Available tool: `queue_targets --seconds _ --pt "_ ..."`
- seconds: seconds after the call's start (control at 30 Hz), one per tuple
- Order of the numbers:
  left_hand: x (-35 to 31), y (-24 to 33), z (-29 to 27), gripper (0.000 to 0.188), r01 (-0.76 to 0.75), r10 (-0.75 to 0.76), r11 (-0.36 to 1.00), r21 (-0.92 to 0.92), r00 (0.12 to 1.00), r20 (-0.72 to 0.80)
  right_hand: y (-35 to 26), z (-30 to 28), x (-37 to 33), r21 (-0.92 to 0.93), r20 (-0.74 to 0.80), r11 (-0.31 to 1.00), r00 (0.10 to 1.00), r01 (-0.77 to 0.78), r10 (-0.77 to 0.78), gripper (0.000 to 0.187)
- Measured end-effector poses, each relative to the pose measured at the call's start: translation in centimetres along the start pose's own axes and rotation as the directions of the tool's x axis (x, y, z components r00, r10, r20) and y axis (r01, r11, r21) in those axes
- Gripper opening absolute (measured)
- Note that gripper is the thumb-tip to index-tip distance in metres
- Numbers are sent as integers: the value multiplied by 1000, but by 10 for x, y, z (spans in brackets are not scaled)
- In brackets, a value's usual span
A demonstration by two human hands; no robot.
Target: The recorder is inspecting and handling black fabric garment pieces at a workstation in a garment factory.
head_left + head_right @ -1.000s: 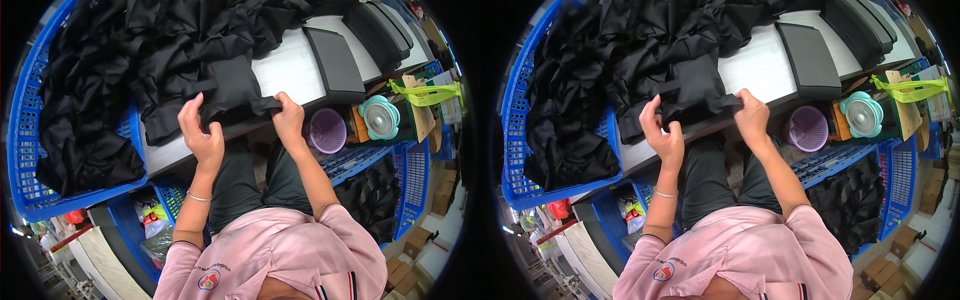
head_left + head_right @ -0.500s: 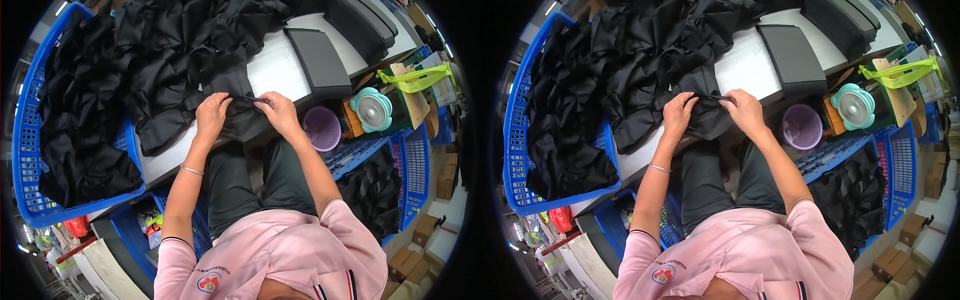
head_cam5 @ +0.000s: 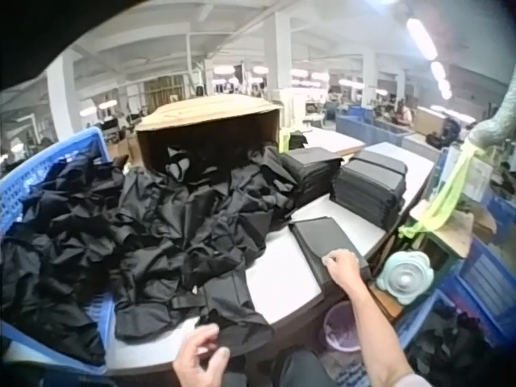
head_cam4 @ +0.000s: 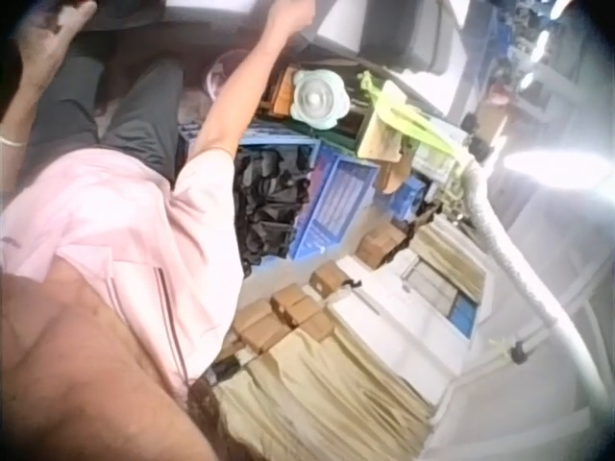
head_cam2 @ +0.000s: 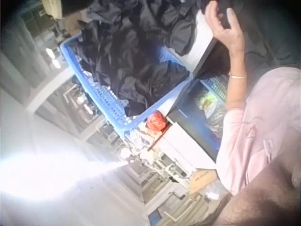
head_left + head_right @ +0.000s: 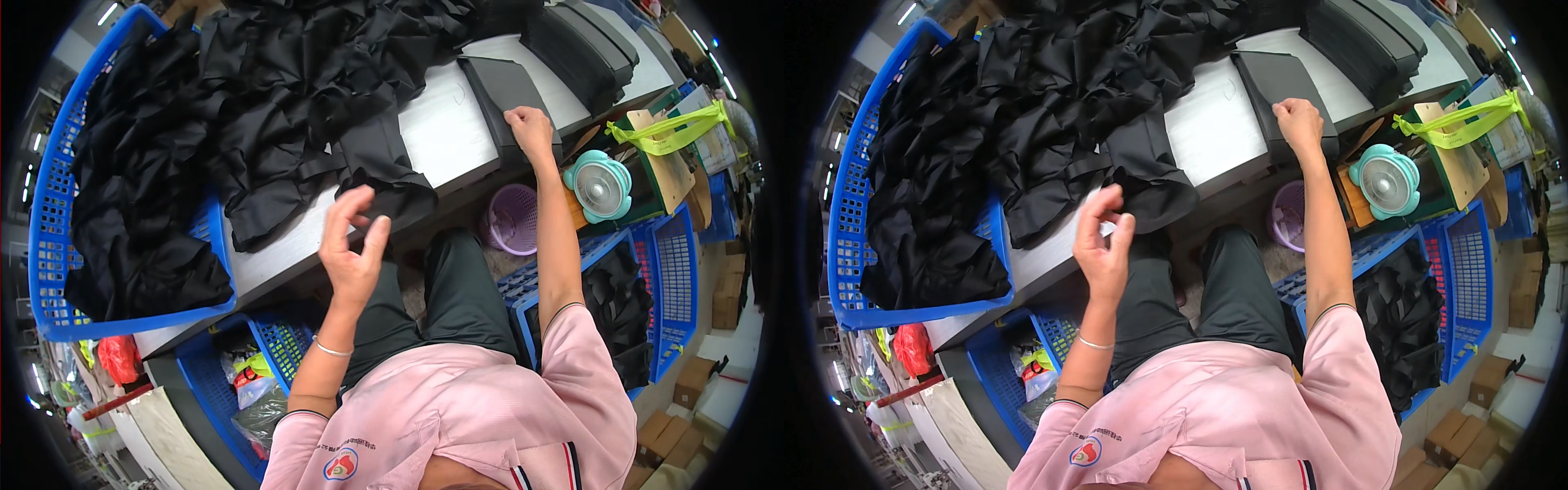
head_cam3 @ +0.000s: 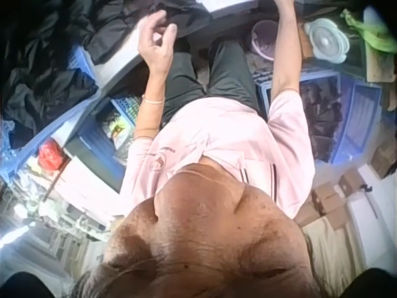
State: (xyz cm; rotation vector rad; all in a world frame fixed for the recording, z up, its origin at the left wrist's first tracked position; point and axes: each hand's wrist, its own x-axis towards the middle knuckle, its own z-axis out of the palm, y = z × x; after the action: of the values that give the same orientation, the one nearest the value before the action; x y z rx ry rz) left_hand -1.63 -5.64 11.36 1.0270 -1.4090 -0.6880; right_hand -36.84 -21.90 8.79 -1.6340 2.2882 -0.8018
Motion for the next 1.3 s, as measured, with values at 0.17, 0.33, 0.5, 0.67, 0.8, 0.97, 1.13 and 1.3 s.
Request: queue_targets --seconds 0.17,0.33,0.5,0.67,0.8,0.97,1.13,1.3 --pt "-33 13 15 44 354 -228 865 -357 909 348 -42 -19 -82 -148 -505 933 786 328 -357 14" --pt "-57 7 26 96 513 -270 608 -606 851 450 -101 -43 -231 -111 -308 759 704 641 -640 5" --pt "-81 -7 4 100 711 -365 333 -619 703 611 -100 -45 -312 607 153 619 691 498 -706 9" --pt "-97 6 0 106 634 -311 260 -728 769 559 -80 -53 -322 789 475 614 656 -23 -586 12" --pt "-102 14 -9 89 619 -364 224 -752 769 525 -81 -56 -326 753 532 654 648 -68 -545 13" --pt "-95 24 -11 40 614 -634 223 -757 681 366 -84 -37 -345 531 153 810 913 248 -379 29" --pt "-100 21 -9 42 686 -567 354 -636 698 437 -90 -44 -340 579 542 810 784 -88 -302 60" --pt "-94 3 -6 42 400 -398 907 -133 916 46 -47 -25 -337 751 537 579 805 -319 -253 44"
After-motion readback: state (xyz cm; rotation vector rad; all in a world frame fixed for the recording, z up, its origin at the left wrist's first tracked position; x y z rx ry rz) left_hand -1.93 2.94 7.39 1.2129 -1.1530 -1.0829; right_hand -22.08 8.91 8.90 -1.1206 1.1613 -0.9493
